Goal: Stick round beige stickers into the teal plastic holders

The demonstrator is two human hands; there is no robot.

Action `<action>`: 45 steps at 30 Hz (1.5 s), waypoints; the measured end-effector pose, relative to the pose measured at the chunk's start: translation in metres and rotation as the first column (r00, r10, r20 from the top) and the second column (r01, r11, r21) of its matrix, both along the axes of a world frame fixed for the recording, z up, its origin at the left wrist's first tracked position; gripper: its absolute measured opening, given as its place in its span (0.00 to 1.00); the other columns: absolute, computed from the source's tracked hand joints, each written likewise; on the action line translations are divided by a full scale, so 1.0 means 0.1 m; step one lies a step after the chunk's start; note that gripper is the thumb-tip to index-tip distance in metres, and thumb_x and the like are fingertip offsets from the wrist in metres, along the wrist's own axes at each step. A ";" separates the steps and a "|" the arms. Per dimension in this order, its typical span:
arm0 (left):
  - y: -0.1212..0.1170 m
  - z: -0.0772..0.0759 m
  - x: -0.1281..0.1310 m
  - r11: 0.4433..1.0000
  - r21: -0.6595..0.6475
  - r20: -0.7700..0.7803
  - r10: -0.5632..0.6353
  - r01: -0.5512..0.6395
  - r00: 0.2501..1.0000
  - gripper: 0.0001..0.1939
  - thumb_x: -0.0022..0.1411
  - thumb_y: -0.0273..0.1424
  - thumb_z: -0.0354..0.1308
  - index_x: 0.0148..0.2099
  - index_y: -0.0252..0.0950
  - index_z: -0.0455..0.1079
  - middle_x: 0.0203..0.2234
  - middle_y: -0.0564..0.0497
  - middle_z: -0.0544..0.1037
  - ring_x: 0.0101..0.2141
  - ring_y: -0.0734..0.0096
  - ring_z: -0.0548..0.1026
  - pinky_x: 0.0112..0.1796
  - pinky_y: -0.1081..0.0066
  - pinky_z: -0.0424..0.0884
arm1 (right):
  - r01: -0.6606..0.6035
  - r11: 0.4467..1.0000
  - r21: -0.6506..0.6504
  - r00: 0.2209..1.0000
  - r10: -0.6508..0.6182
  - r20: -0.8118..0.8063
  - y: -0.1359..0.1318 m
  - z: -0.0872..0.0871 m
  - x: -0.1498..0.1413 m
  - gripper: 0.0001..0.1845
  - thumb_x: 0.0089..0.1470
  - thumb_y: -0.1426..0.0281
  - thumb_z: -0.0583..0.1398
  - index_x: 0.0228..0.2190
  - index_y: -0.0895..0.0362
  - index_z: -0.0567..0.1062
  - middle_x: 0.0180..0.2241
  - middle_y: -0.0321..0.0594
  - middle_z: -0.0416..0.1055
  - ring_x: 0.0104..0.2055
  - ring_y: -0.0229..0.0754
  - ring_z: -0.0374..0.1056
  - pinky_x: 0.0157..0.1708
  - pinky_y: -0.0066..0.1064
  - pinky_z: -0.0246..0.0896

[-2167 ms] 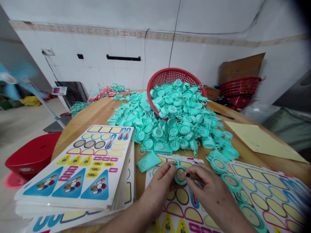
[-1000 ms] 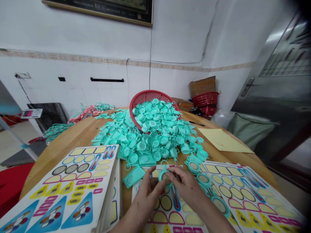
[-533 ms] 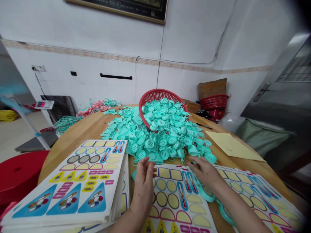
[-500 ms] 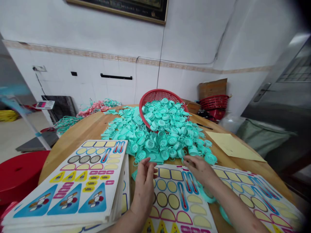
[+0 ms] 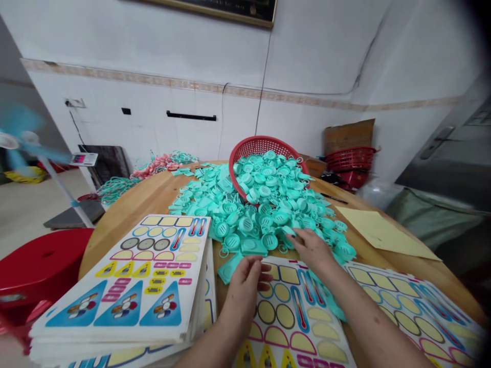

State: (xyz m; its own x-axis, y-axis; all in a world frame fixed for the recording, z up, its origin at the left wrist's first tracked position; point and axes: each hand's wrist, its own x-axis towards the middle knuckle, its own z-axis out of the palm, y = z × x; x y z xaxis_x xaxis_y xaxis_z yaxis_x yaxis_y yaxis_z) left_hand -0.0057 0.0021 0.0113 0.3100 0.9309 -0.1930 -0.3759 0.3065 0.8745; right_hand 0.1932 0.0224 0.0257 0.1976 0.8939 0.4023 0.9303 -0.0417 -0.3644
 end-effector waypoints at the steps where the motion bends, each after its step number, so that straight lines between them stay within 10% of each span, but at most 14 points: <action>1: 0.00 0.01 0.00 0.999 -0.033 0.023 -0.022 0.023 0.999 0.25 0.49 0.45 0.63 0.42 0.31 0.67 0.33 0.44 0.76 0.30 0.69 0.75 0.30 0.71 0.68 | -0.015 1.000 0.016 1.000 0.016 -0.014 -0.08 0.04 -0.02 0.16 0.58 0.61 0.53 0.33 0.57 0.76 0.27 0.38 0.63 0.28 0.42 0.65 0.27 0.29 0.56; 5: -0.02 0.04 0.02 0.991 -0.103 0.149 -0.075 0.090 0.986 0.26 0.52 0.44 0.62 0.48 0.32 0.67 0.45 0.38 0.74 0.38 0.63 0.76 0.38 0.67 0.71 | -0.117 0.993 0.028 0.991 0.118 -0.066 -0.38 0.08 -0.27 0.19 0.58 0.59 0.52 0.41 0.57 0.75 0.30 0.40 0.66 0.29 0.42 0.66 0.28 0.30 0.60; 9: -0.02 0.00 0.03 0.990 -0.056 0.223 -0.114 0.130 0.968 0.22 0.54 0.44 0.61 0.45 0.32 0.68 0.36 0.45 0.76 0.33 0.71 0.75 0.36 0.71 0.71 | -0.301 0.953 -0.017 0.946 0.296 -0.130 -0.56 -0.06 -0.59 0.20 0.57 0.67 0.52 0.49 0.56 0.72 0.40 0.47 0.69 0.38 0.47 0.69 0.34 0.35 0.65; 17: 0.08 0.01 -0.06 0.980 0.039 0.080 0.193 -0.196 0.978 0.21 0.57 0.38 0.59 0.50 0.34 0.66 0.36 0.48 0.74 0.34 0.71 0.75 0.35 0.72 0.72 | -0.349 0.932 -0.095 0.756 0.220 -0.616 -0.66 -0.07 -0.65 0.20 0.55 0.56 0.56 0.44 0.53 0.74 0.34 0.40 0.70 0.33 0.43 0.68 0.31 0.32 0.65; 27: 0.10 0.05 -0.07 0.959 0.104 0.097 0.252 -0.262 0.963 0.14 0.59 0.36 0.57 0.44 0.33 0.66 0.37 0.49 0.70 0.37 0.71 0.72 0.42 0.66 0.73 | -0.475 0.863 -0.171 0.806 0.349 -0.478 -0.69 -0.19 -0.80 0.16 0.61 0.61 0.49 0.41 0.56 0.71 0.41 0.45 0.67 0.45 0.46 0.65 0.46 0.40 0.60; 34: 0.13 -0.02 -0.13 0.976 0.031 0.050 0.215 -0.216 0.975 0.15 0.56 0.40 0.58 0.41 0.35 0.68 0.38 0.49 0.70 0.37 0.71 0.71 0.43 0.67 0.71 | -0.494 0.858 -0.145 0.842 0.430 -0.326 -0.64 -0.32 -0.82 0.10 0.58 0.77 0.49 0.31 0.56 0.68 0.33 0.42 0.67 0.37 0.42 0.65 0.38 0.33 0.62; 45: 0.17 -0.14 -0.11 0.996 -0.032 -0.104 0.077 -0.081 0.992 0.13 0.52 0.39 0.60 0.35 0.34 0.70 0.30 0.50 0.72 0.33 0.70 0.70 0.38 0.66 0.71 | -0.459 0.860 -0.222 0.889 0.445 -0.110 -0.60 -0.37 -0.79 0.05 0.54 0.76 0.54 0.29 0.56 0.69 0.31 0.41 0.68 0.34 0.46 0.65 0.33 0.34 0.57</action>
